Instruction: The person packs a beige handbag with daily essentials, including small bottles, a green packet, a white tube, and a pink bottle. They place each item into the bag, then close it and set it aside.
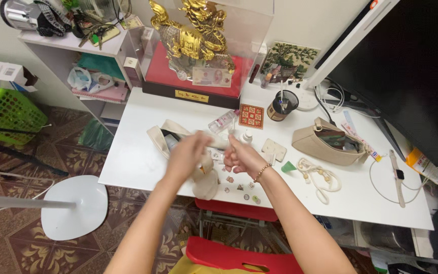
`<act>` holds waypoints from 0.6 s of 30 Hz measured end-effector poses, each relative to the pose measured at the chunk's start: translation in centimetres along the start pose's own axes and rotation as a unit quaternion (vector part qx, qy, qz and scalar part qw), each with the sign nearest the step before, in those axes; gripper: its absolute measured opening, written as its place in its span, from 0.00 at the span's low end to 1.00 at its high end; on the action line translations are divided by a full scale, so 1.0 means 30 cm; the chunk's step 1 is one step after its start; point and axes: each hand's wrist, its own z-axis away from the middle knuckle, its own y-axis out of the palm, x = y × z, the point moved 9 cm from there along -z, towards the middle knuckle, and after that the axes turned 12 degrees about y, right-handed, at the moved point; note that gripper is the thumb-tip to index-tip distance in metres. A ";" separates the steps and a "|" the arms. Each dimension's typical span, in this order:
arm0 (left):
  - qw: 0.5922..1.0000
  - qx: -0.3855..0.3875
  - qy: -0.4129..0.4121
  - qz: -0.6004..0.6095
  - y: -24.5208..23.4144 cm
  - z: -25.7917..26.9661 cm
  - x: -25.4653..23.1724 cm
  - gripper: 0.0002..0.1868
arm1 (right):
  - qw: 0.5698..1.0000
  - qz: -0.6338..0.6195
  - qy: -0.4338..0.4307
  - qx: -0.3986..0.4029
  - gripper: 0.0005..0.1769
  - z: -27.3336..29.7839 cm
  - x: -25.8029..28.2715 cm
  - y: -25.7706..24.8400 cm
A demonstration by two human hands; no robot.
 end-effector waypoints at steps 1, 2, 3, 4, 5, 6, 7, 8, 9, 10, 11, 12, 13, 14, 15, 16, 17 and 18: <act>0.998 -0.028 -0.015 -0.052 -0.064 0.008 0.037 0.15 | 0.999 0.034 0.024 -0.025 0.36 -0.029 -0.024 -0.020; 0.993 -0.055 -0.029 -0.104 -0.127 0.018 0.072 0.18 | 0.995 0.071 -0.009 -0.073 0.33 -0.052 -0.014 -0.063; 0.985 -0.030 -0.055 -0.159 -0.157 0.032 0.117 0.19 | 0.986 0.110 -0.043 -0.120 0.30 -0.073 0.003 -0.114; 0.974 -0.005 -0.082 -0.213 -0.189 0.055 0.163 0.20 | 0.972 0.148 -0.076 -0.166 0.28 -0.093 0.012 -0.157; 0.958 0.020 -0.109 -0.265 -0.198 0.078 0.205 0.21 | 0.960 0.198 -0.060 -0.188 0.26 -0.122 -0.016 -0.187; 0.956 0.048 -0.140 -0.253 -0.171 0.093 0.251 0.21 | 0.945 0.247 -0.044 -0.209 0.24 -0.149 -0.046 -0.213; 0.952 0.076 -0.169 -0.243 -0.143 0.103 0.298 0.22 | 0.927 0.296 -0.031 -0.228 0.23 -0.180 -0.070 -0.228; 0.947 0.102 -0.199 -0.232 -0.114 0.116 0.345 0.22 | 0.910 0.336 -0.061 -0.233 0.21 -0.203 -0.075 -0.221; 0.949 0.103 -0.190 -0.228 -0.087 0.115 0.365 0.22 | 0.891 0.376 -0.091 -0.237 0.20 -0.223 -0.079 -0.201; 0.952 0.104 -0.182 -0.225 -0.052 0.112 0.379 0.22 | 0.870 0.414 -0.121 -0.239 0.19 -0.242 -0.075 -0.180; 0.954 0.104 -0.173 -0.221 -0.025 0.114 0.393 0.22 | 0.858 0.441 -0.109 -0.240 0.19 -0.277 -0.081 -0.170; 0.954 0.092 -0.151 -0.241 -0.012 0.116 0.392 0.21 | 0.844 0.468 -0.097 -0.242 0.21 -0.314 -0.084 -0.153; 0.953 0.080 -0.127 -0.262 0.000 0.113 0.385 0.20 | 0.830 0.494 -0.086 -0.244 0.22 -0.350 -0.081 -0.139; 0.951 0.068 -0.104 -0.282 0.006 0.104 0.375 0.19 | 0.815 0.521 -0.078 -0.241 0.26 -0.386 -0.076 -0.128; 0.950 0.070 -0.106 -0.285 0.010 0.100 0.378 0.17 | 0.798 0.548 -0.069 -0.239 0.30 -0.424 -0.072 -0.120; 0.949 0.072 -0.107 -0.287 0.009 0.095 0.378 0.16 | 0.781 0.575 -0.061 -0.237 0.34 -0.461 -0.076 -0.115; 0.948 0.074 -0.109 -0.289 0.004 0.094 0.374 0.15 | 0.766 0.586 -0.068 -0.256 0.29 -0.491 -0.069 -0.115; 0.956 0.039 -0.090 -0.276 -0.021 0.093 0.348 0.16 | 0.750 0.597 -0.075 -0.275 0.24 -0.524 -0.057 -0.112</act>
